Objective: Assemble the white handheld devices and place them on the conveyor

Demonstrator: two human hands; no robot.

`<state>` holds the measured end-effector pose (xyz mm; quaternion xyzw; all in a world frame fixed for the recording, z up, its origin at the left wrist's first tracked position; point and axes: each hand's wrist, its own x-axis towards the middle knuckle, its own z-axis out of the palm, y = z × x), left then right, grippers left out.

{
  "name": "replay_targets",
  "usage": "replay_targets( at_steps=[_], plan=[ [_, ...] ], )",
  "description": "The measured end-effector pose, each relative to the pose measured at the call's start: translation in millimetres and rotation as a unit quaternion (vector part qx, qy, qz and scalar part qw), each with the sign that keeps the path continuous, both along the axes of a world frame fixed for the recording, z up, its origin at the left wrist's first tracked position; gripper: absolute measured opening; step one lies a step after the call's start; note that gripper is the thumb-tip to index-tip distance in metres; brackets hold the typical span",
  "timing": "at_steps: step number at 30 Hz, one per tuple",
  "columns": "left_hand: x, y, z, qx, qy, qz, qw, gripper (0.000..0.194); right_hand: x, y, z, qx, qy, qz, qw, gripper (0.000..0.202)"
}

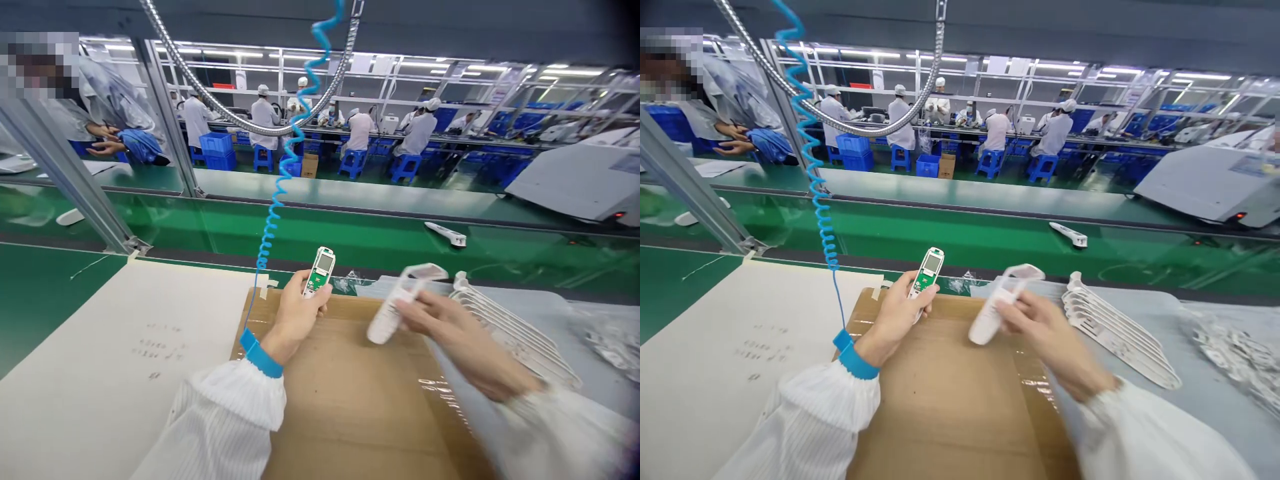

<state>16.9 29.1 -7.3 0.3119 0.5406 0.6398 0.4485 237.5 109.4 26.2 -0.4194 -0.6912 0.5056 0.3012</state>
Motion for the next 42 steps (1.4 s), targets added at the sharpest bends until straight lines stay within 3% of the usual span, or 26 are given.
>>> replay_targets(
  at_steps=[3,6,10,17,20,26,31,36,39,42],
  plan=[
    [0.3,1.0,-2.2,-0.001,0.022,-0.009,1.0,0.044,-68.4,-11.4,-12.8,-0.121,0.143,0.028,0.982,0.039],
    [-1.0,3.2,-5.6,-0.028,0.061,0.011,0.998,0.043,-96.7,-14.1,-35.1,-0.143,0.207,0.003,0.968,0.039],
    [-2.3,3.4,-6.7,-0.079,0.067,0.012,0.995,0.036,-86.7,-8.3,-49.4,-0.137,0.259,0.04,0.955,0.035],
    [0.1,-4.3,-1.1,-0.08,0.01,-0.089,0.993,0.045,-59.0,4.5,-50.7,-0.138,0.291,0.11,0.94,0.049],
    [-0.3,-2.6,-2.8,-0.058,0.064,-0.061,0.994,0.05,-59.4,4.4,-52.8,-0.14,0.281,0.111,0.943,0.051],
    [-0.7,3.8,-7.9,0.007,0.17,0.006,0.985,0.038,-63.5,5.0,-54.4,-0.161,0.281,0.08,0.943,0.042],
    [6.7,-2.3,-5.7,0.032,0.292,-0.011,0.956,0.031,-65.2,2.2,-53.2,-0.162,0.293,0.079,0.939,0.043],
    [10.7,-5.5,-3.5,0.044,0.31,-0.032,0.949,0.027,-65.8,0.4,-51.1,-0.158,0.291,0.045,0.943,0.05],
    [15.9,-7.3,-0.8,0.038,0.401,-0.04,0.914,0.03,-68.4,-1.3,-43.8,-0.204,0.331,0.015,0.921,0.045],
    [27.5,-9.9,2.4,-0.023,0.533,-0.099,0.84,0.038,-69.4,-3.4,-35.0,-0.323,0.398,-0.028,0.858,0.05]
  ],
)
